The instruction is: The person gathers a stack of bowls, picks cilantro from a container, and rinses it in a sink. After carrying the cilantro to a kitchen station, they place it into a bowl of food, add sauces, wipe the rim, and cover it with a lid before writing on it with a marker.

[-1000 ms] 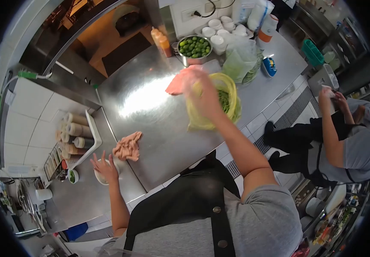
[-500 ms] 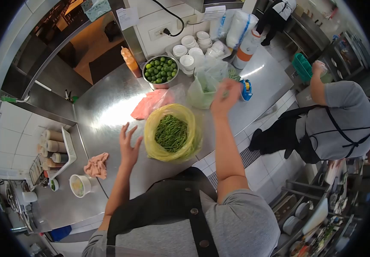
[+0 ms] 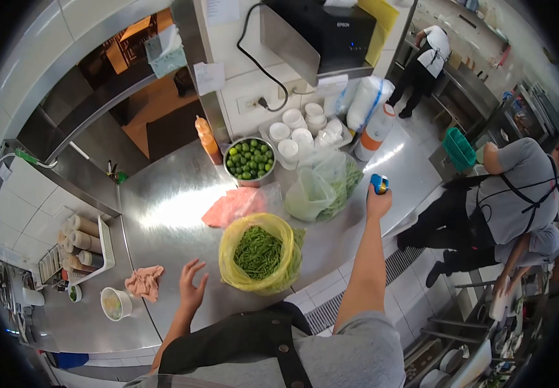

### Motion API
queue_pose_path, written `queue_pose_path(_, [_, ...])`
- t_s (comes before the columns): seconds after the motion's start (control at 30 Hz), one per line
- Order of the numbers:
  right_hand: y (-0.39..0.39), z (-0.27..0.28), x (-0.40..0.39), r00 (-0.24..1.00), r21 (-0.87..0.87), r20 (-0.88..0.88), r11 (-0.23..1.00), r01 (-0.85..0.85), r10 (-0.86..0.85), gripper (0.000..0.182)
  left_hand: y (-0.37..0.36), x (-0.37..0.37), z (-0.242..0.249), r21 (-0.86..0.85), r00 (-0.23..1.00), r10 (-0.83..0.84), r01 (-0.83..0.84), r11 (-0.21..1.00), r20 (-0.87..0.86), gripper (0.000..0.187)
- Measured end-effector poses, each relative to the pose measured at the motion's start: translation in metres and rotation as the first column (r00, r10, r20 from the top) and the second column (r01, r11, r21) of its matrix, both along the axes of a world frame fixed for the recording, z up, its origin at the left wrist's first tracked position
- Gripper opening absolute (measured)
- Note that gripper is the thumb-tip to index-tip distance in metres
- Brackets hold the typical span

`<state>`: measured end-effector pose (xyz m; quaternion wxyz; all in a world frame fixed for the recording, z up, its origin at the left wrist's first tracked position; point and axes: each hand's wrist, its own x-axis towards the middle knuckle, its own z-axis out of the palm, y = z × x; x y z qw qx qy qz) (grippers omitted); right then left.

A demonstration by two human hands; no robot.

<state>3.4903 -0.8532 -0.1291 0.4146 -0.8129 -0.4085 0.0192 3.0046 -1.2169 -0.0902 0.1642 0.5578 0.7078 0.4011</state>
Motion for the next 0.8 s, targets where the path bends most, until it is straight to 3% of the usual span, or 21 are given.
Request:
queue_pose_path(0.07, [-0.029, 0.049, -0.035, 0.988, 0.288, -0.144, 0.957, -0.017, 0.061, 0.042, -0.007, 0.002, 0.001, -0.046, 0.998, -0.054, 0.055, 0.997, 0.01, 0.035])
queue_pose_path(0.1, [-0.046, 0.074, -0.061, 0.987, 0.286, -0.147, 0.958, -0.018, 0.062, 0.042, -0.01, 0.002, 0.001, -0.049, 0.997, -0.069, 0.071, 0.996, 0.039, 0.034])
queue_pose_path(0.17, [-0.089, 0.116, -0.134, 0.868, 0.6, -0.284, 0.782, -0.17, 0.407, 0.034, -0.014, 0.005, 0.004, -0.058, 0.994, -0.096, 0.099, 0.993, 0.058, 0.034])
queue_pose_path(0.2, [-0.109, 0.124, -0.171, 0.741, 0.64, -0.357, 0.727, -0.25, 0.569, 0.035, -0.012, 0.006, 0.005, -0.049, 0.989, -0.129, 0.133, 0.99, 0.079, 0.034])
queue_pose_path(0.23, [-0.124, 0.107, -0.209, 0.638, 0.595, -0.46, 0.748, -0.295, 0.618, 0.041, -0.012, 0.005, 0.003, -0.027, 0.982, -0.154, 0.158, 0.987, 0.105, 0.033])
queue_pose_path(0.27, [-0.151, 0.128, -0.247, 0.652, 0.492, -0.249, 0.673, -0.551, 0.716, 0.044, -0.014, 0.004, 0.002, -0.026, 0.981, -0.167, 0.17, 0.985, 0.098, 0.033])
queue_pose_path(0.33, [-0.18, 0.118, -0.33, 0.315, 0.436, -0.304, 0.425, -0.793, 0.899, 0.042, -0.014, 0.001, 0.0, -0.082, 0.98, -0.122, 0.136, 0.987, 0.155, 0.032])
queue_pose_path(0.37, [-0.194, 0.125, -0.362, 0.273, 0.269, -0.187, 0.316, -0.91, 0.944, 0.042, -0.015, -0.002, -0.003, -0.197, 0.987, -0.069, 0.097, 0.976, 0.145, 0.027])
queue_pose_path(0.4, [-0.203, 0.117, -0.394, 0.186, 0.082, -0.23, 0.21, -0.974, 0.955, 0.045, -0.018, -0.009, -0.009, -0.193, 0.987, -0.082, 0.108, 0.975, 0.136, 0.027])
queue_pose_path(0.47, [-0.215, 0.062, -0.45, 0.142, -0.226, -0.19, 0.097, -0.969, 0.971, 0.053, -0.026, -0.019, -0.021, -0.33, 0.933, -0.134, 0.248, 0.911, 0.333, 0.023])
queue_pose_path(0.53, [-0.222, 0.012, -0.48, 0.122, -0.395, -0.16, 0.049, -0.917, 0.98, 0.061, -0.036, -0.021, -0.012, -0.256, 0.936, -0.177, 0.259, 0.931, 0.303, 0.022])
queue_pose_path(0.63, [-0.214, -0.007, -0.488, 0.028, -0.441, -0.163, -0.048, -0.896, 0.986, 0.062, -0.047, -0.035, 0.005, -0.273, 0.935, -0.171, 0.26, 0.926, 0.31, 0.023])
queue_pose_path(0.7, [-0.182, 0.046, -0.486, -0.003, -0.427, -0.217, -0.098, -0.899, 0.976, 0.072, -0.057, -0.054, 0.0, -0.236, 0.947, -0.082, 0.16, 0.959, 0.31, 0.023])
queue_pose_path(0.73, [-0.14, 0.022, -0.489, -0.052, 0.04, -0.123, -0.047, -0.998, 0.991, 0.072, -0.065, -0.064, -0.002, -0.212, 0.947, 0.01, 0.062, 0.975, 0.322, 0.023])
queue_pose_path(0.77, [-0.098, 0.08, -0.461, 0.041, 0.198, -0.006, 0.041, -0.979, 0.999, 0.065, -0.071, -0.075, 0.008, -0.216, 0.945, 0.064, 0.008, 0.976, 0.321, 0.024])
queue_pose_path(0.8, [-0.057, 0.149, -0.428, 0.234, 0.37, 0.15, 0.165, -0.914, 0.961, 0.058, -0.078, -0.089, 0.005, -0.189, 0.943, 0.107, -0.048, 0.981, 0.317, 0.024])
